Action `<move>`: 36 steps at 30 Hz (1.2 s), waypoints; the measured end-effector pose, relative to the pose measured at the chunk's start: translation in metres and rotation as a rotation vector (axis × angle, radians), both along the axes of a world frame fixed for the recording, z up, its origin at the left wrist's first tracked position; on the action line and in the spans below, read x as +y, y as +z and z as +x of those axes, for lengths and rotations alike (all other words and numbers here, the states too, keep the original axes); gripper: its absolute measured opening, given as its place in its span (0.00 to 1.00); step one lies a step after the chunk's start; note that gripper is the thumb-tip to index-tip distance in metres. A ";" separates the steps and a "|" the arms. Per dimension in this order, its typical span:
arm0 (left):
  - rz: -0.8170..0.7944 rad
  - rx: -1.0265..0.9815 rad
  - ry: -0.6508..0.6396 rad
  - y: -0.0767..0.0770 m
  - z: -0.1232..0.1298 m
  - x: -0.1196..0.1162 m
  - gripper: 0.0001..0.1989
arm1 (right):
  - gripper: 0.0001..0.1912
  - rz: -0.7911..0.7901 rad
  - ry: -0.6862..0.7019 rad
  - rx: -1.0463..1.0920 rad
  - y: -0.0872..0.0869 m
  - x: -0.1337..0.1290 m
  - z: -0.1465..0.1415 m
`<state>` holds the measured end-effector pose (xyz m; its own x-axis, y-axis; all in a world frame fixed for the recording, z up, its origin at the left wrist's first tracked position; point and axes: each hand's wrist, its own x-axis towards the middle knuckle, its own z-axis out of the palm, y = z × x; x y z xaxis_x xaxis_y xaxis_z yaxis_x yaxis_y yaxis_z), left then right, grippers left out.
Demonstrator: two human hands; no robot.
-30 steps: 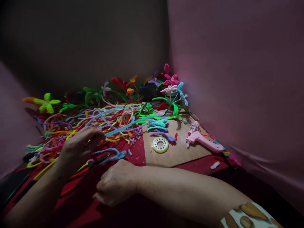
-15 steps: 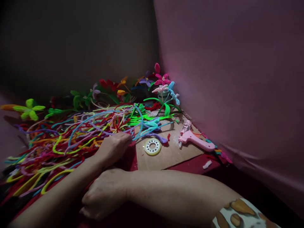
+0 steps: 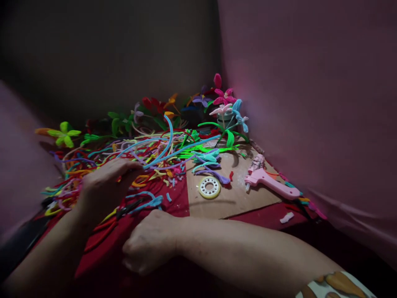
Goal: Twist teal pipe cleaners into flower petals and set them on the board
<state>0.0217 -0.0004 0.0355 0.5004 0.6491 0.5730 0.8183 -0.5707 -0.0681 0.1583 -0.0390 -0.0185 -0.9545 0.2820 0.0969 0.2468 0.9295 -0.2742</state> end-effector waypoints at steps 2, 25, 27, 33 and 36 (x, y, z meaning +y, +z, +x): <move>-0.083 -0.029 0.049 0.004 -0.020 -0.011 0.07 | 0.16 0.022 0.006 0.023 -0.002 0.000 0.000; -0.422 0.222 0.336 -0.047 -0.053 0.002 0.13 | 0.10 0.328 -0.576 0.192 -0.030 0.027 -0.007; -0.456 0.195 0.314 -0.045 -0.055 0.002 0.13 | 0.10 0.306 -0.591 0.179 -0.032 0.028 -0.007; -0.501 0.266 0.356 -0.050 -0.056 0.001 0.12 | 0.10 0.329 -0.605 0.211 -0.033 0.028 -0.007; -0.445 0.293 0.399 -0.051 -0.056 -0.002 0.11 | 0.10 0.347 -0.600 0.212 -0.032 0.028 -0.006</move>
<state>-0.0346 -0.0028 -0.0154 0.2673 0.9599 0.0841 0.9560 -0.2533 -0.1480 0.1520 -0.0113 -0.0504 -0.5960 0.6708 0.4413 0.7158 0.6929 -0.0866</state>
